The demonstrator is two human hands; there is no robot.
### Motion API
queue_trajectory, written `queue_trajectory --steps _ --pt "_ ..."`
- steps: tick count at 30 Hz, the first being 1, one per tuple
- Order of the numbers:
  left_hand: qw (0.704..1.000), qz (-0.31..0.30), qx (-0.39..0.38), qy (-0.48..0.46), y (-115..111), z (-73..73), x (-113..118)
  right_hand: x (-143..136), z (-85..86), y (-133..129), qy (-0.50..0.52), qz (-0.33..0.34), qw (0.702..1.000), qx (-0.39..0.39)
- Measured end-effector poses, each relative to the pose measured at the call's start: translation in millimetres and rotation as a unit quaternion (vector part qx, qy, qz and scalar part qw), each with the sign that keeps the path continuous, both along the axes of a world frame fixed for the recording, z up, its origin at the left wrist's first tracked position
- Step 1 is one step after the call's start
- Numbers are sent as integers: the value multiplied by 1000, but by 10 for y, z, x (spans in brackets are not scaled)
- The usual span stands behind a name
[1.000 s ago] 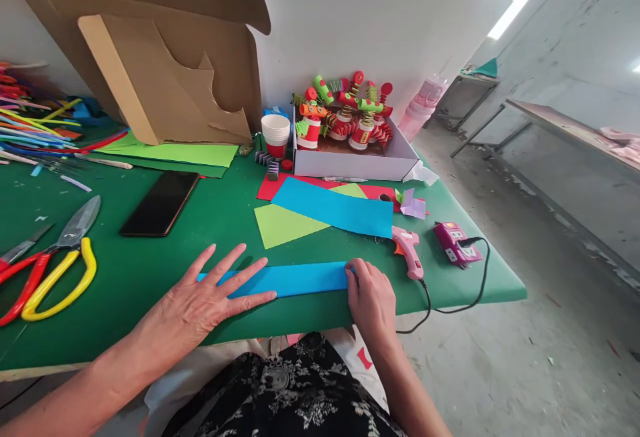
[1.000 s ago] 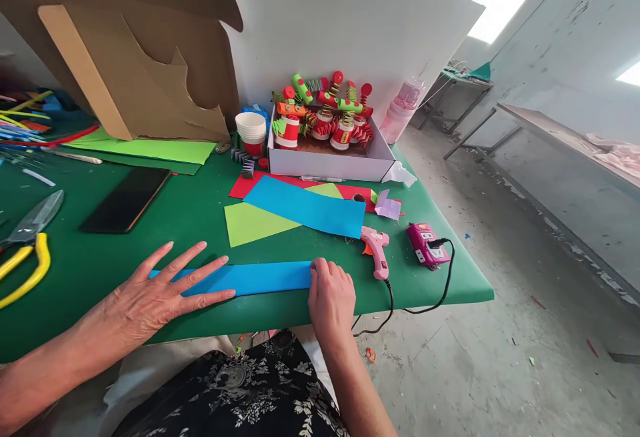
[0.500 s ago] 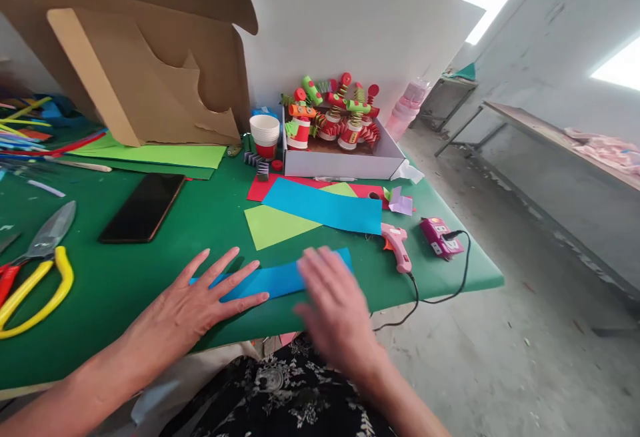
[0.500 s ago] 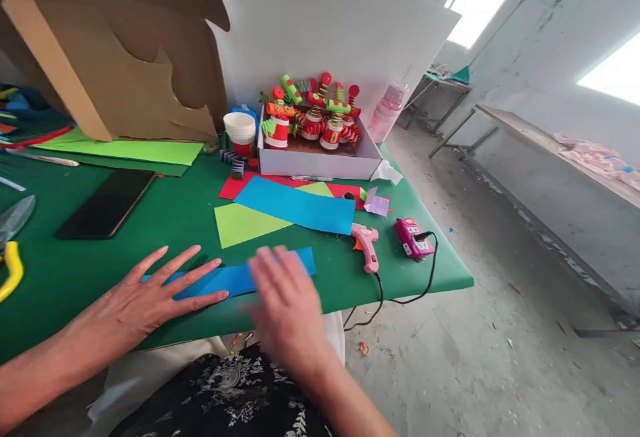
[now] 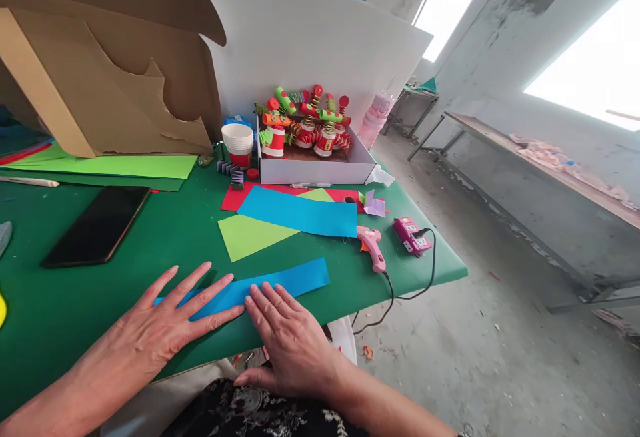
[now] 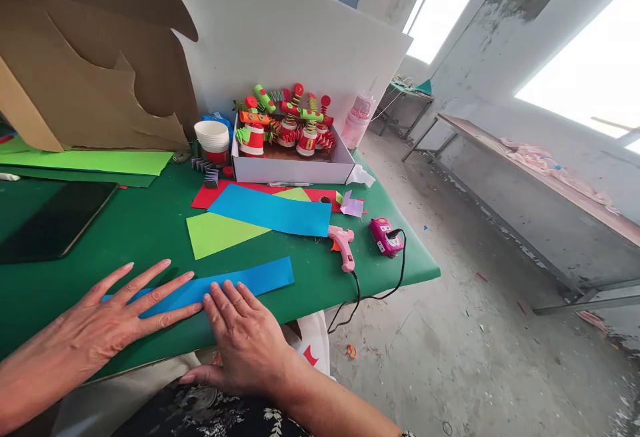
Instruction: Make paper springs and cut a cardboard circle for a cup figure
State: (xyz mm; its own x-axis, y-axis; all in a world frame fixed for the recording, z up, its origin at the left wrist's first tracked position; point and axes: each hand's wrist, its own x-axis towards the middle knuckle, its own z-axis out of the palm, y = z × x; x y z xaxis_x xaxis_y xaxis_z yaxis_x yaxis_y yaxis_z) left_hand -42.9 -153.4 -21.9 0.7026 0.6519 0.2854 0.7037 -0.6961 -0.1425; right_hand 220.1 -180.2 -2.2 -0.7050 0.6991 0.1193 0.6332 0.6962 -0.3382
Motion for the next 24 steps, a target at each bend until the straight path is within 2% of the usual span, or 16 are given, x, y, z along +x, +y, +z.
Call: queue_trajectory --steps 6,9,16,24 --pt "997 -27 70 19 30 191 47 154 82 59 -17 21 999 -18" --pt "993 -36 106 25 45 236 68 264 130 125 -19 37 999 -30" --pt "990 -40 137 13 97 174 89 576 205 280 -34 39 997 -57" --pt "991 -44 124 -8 95 113 85 803 228 227 -48 -8 998 -38"
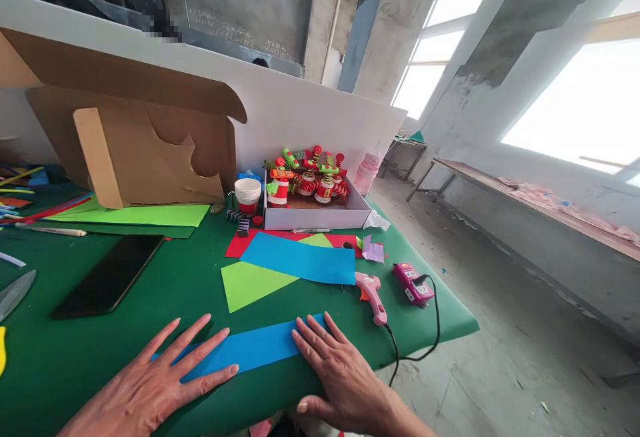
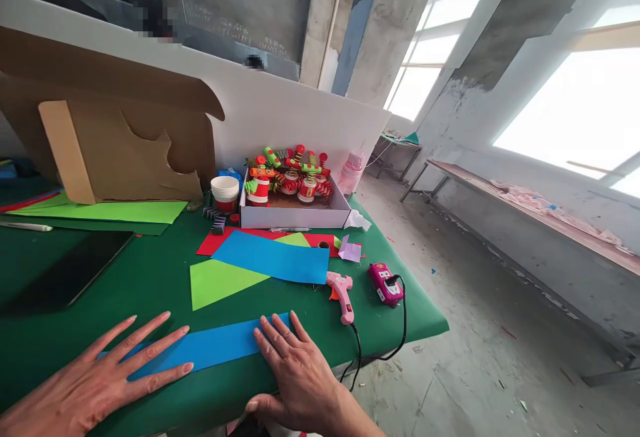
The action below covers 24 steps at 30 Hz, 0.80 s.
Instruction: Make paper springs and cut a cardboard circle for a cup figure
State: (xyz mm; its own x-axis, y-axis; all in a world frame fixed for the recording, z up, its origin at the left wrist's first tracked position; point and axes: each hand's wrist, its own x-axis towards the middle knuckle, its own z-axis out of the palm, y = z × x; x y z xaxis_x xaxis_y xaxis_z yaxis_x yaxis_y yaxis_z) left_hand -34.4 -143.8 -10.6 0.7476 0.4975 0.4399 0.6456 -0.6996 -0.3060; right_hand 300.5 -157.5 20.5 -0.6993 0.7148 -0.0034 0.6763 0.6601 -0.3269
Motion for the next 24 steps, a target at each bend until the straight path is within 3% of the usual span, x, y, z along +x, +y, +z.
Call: queue_trajectory --steps 3,7,13,16,19,22,24 --pt "1000 6 -12 -9 13 6 -5 -92 97 -31 -1 -41 999 4" --pt "999 -24 38 9 37 41 6 -473 167 31 29 -66 997 35" --pt "1000 8 -2 -30 -35 81 55 -1016 -157 301 29 -117 991 60" --pt "999 21 -5 -36 -57 85 21 -1059 -309 363 24 -118 991 53" --pt "998 36 -38 -24 -36 43 36 -1029 -356 352 24 -111 992 56" --pt "995 49 -59 -69 -19 -65 277 -1012 -389 340 21 -107 991 77" --pt "989 49 -28 -136 -35 -157 566 -1013 -448 358 19 -104 990 90"
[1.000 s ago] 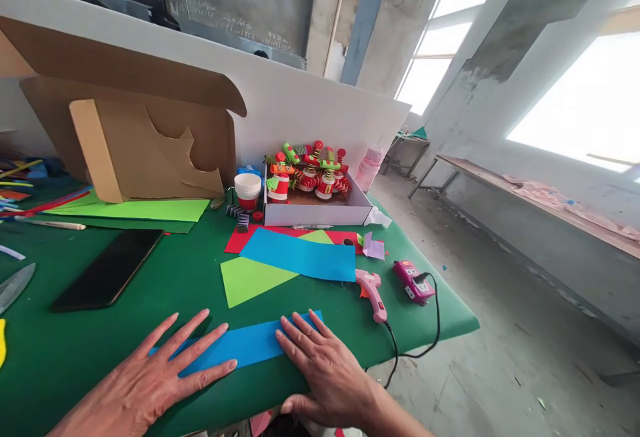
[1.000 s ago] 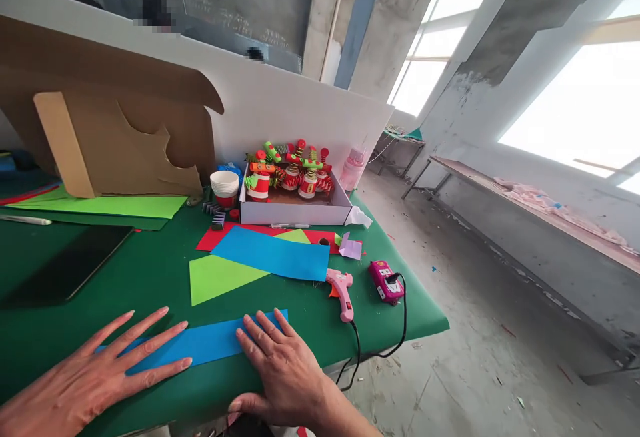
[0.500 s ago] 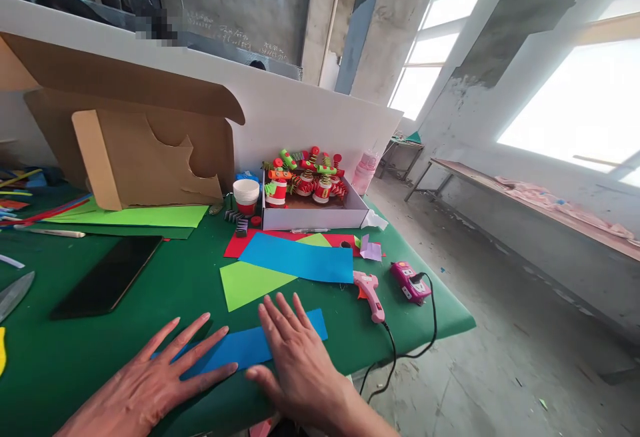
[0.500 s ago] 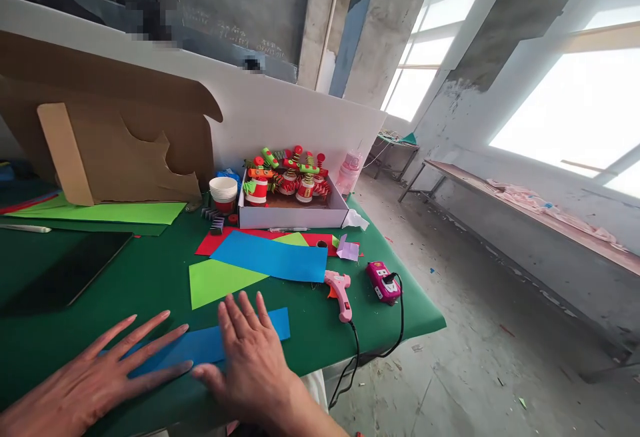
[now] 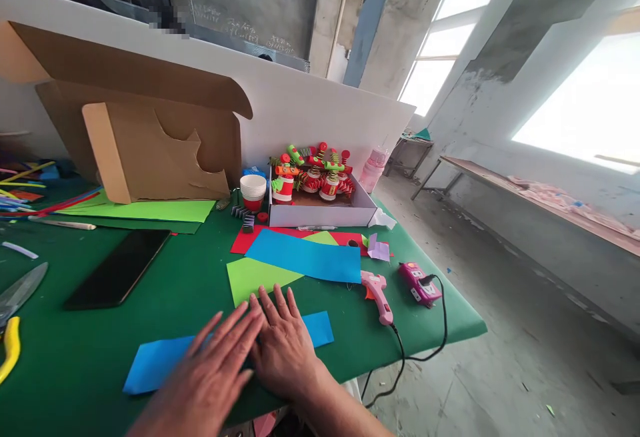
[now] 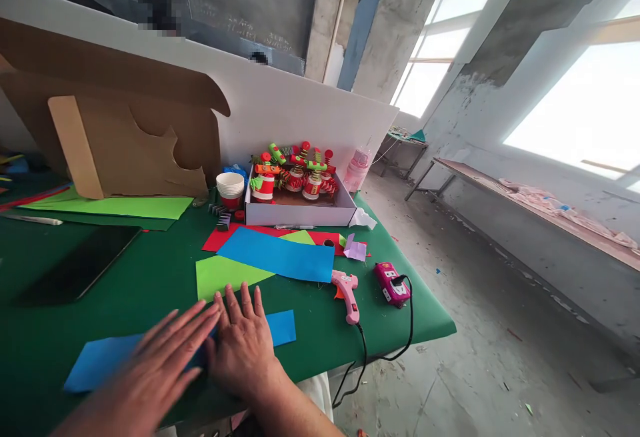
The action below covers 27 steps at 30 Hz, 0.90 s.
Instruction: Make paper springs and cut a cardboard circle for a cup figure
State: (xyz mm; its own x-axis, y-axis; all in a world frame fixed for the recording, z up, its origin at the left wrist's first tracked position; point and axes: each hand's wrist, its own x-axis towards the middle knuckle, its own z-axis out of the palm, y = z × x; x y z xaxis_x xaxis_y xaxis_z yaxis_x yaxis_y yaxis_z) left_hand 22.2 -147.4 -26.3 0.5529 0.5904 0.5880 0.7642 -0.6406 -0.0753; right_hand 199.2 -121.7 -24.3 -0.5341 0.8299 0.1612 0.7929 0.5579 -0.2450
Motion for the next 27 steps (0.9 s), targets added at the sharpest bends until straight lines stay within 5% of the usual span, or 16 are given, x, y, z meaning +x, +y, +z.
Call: queue_trajectory --steps 6,27 --pt "999 14 -9 -52 -98 -147 647 10 -246 109 -38 19 999 10" --pt "996 87 8 -33 -150 -211 335 -46 61 22 12 -24 998 -57"
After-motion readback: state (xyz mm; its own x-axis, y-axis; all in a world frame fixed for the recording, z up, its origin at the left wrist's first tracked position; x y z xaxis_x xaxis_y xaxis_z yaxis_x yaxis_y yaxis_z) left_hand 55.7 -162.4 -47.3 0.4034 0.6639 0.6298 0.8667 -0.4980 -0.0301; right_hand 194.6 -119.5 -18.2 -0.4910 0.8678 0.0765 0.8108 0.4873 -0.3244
